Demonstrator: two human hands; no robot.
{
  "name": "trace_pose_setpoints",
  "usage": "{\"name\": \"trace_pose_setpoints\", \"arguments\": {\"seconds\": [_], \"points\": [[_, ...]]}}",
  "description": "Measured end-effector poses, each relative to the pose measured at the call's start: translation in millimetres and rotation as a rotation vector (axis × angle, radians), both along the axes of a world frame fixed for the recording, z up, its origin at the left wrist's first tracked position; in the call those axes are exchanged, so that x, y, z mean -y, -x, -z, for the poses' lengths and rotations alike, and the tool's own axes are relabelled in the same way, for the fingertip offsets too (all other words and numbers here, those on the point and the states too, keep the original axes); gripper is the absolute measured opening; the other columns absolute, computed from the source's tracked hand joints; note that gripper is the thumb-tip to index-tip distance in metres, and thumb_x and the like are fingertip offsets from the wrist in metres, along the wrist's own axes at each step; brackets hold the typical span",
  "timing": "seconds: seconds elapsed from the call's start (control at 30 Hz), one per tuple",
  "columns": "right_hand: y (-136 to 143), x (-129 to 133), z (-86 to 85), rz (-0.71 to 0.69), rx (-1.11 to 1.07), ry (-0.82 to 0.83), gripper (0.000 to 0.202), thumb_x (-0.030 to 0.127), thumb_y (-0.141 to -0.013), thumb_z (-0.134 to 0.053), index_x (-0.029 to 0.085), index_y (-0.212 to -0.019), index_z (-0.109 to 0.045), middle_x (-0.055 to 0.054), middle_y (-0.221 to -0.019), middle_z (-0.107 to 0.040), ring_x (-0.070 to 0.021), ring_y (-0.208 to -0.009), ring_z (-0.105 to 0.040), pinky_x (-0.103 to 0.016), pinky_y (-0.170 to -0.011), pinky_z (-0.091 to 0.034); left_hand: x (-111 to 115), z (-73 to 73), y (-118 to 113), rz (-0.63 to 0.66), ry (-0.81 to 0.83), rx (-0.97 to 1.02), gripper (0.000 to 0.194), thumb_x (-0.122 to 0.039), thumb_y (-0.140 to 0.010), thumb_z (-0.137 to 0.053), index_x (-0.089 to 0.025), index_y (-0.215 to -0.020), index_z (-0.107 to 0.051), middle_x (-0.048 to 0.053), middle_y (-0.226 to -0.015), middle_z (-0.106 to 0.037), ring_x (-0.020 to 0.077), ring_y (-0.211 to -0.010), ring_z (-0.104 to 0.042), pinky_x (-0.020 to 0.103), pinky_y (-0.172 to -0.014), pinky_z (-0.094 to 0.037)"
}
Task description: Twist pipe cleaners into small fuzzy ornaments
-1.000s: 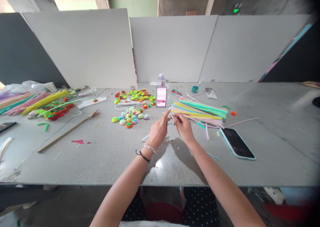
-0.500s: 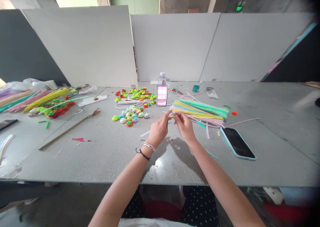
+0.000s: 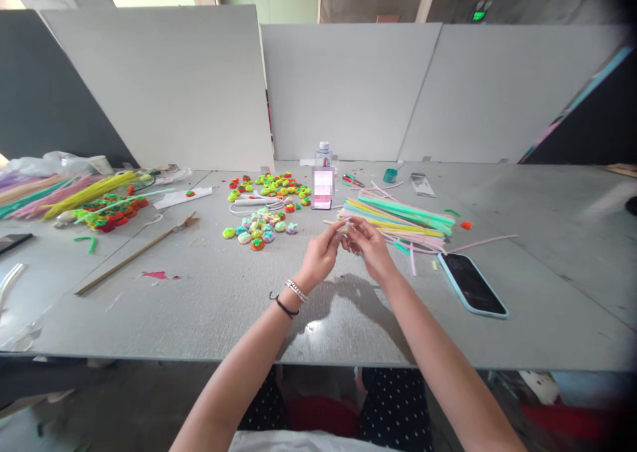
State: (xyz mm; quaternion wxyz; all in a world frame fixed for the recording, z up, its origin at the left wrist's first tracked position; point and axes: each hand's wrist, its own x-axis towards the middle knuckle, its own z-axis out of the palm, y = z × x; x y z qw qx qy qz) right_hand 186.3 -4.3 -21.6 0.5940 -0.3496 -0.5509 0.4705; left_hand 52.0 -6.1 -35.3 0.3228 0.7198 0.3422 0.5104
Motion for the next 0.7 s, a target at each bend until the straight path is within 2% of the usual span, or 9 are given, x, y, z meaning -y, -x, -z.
{"name": "trace_pose_setpoints", "arguments": {"seconds": [0.1, 0.2, 0.33, 0.43, 0.6, 0.7], "points": [[-1.7, -0.7, -0.1, -0.017, -0.004, 0.033, 0.033, 0.045, -0.074, -0.067, 0.020, -0.094, -0.062, 0.005, -0.059, -0.047, -0.0077, -0.047, -0.037, -0.022, -0.044, -0.023, -1.7, 0.1, -0.3, 0.104, 0.078, 0.106, 0.042, -0.036, -0.092, -0.039, -0.016, -0.127, -0.051, -0.003, -0.061, -0.050, 0.0054, -0.045, -0.036, 0.016, -0.045, -0.034], [-2.5, -0.5, -0.7, -0.046, 0.007, 0.043, 0.032, 0.048, -0.074, -0.066, 0.019, -0.088, -0.062, 0.005, -0.056, -0.047, -0.0079, -0.047, -0.037, -0.023, -0.045, -0.023, -0.8, -2.4, 0.2, 0.135, 0.091, 0.107, 0.042, -0.036, -0.092, -0.039, -0.015, -0.127, -0.050, -0.003, -0.064, -0.052, 0.0053, -0.046, -0.038, 0.016, -0.046, -0.035], [-1.7, 0.1, -0.9, -0.055, -0.006, 0.056, 0.031, 0.047, -0.074, -0.066, 0.020, -0.089, -0.063, 0.003, -0.062, -0.051, -0.0090, -0.052, -0.041, -0.023, -0.046, -0.024, 2.1, -6.1, 1.6, 0.020, -0.042, -0.037, 0.039, -0.031, -0.093, -0.037, -0.020, -0.128, -0.050, 0.004, -0.085, -0.063, 0.0099, -0.068, -0.055, 0.020, -0.066, -0.043], [-0.7, -0.6, 0.3, -0.013, -0.019, 0.079, 0.031, 0.045, -0.072, -0.068, 0.021, -0.092, -0.065, 0.002, -0.065, -0.051, -0.0083, -0.052, -0.039, -0.022, -0.044, -0.022, 4.2, -8.3, 3.7, -0.068, -0.153, -0.181, 0.041, -0.023, -0.092, -0.036, -0.023, -0.131, -0.047, 0.006, -0.100, -0.064, 0.0143, -0.087, -0.058, 0.025, -0.078, -0.043], [1.3, -1.5, 3.2, 0.031, 0.029, 0.064, 0.035, 0.044, -0.074, -0.066, 0.021, -0.100, -0.065, 0.004, -0.062, -0.049, -0.0072, -0.047, -0.034, -0.021, -0.041, -0.022, 7.5, -10.9, 5.9, -0.227, -0.123, -0.316, 0.052, -0.027, -0.093, -0.035, -0.022, -0.143, -0.023, 0.006, -0.096, -0.065, 0.0147, -0.075, -0.060, 0.024, -0.067, -0.042], [2.9, -1.4, 4.2, 0.059, 0.060, 0.043, 0.035, 0.045, -0.074, -0.065, 0.020, -0.098, -0.064, 0.004, -0.060, -0.049, -0.0075, -0.047, -0.036, -0.020, -0.040, -0.025, 8.3, -11.1, 5.7, -0.234, -0.126, -0.319, 0.050, -0.028, -0.093, -0.034, -0.023, -0.141, -0.024, 0.005, -0.097, -0.064, 0.0140, -0.072, -0.059, 0.023, -0.064, -0.040]]}}
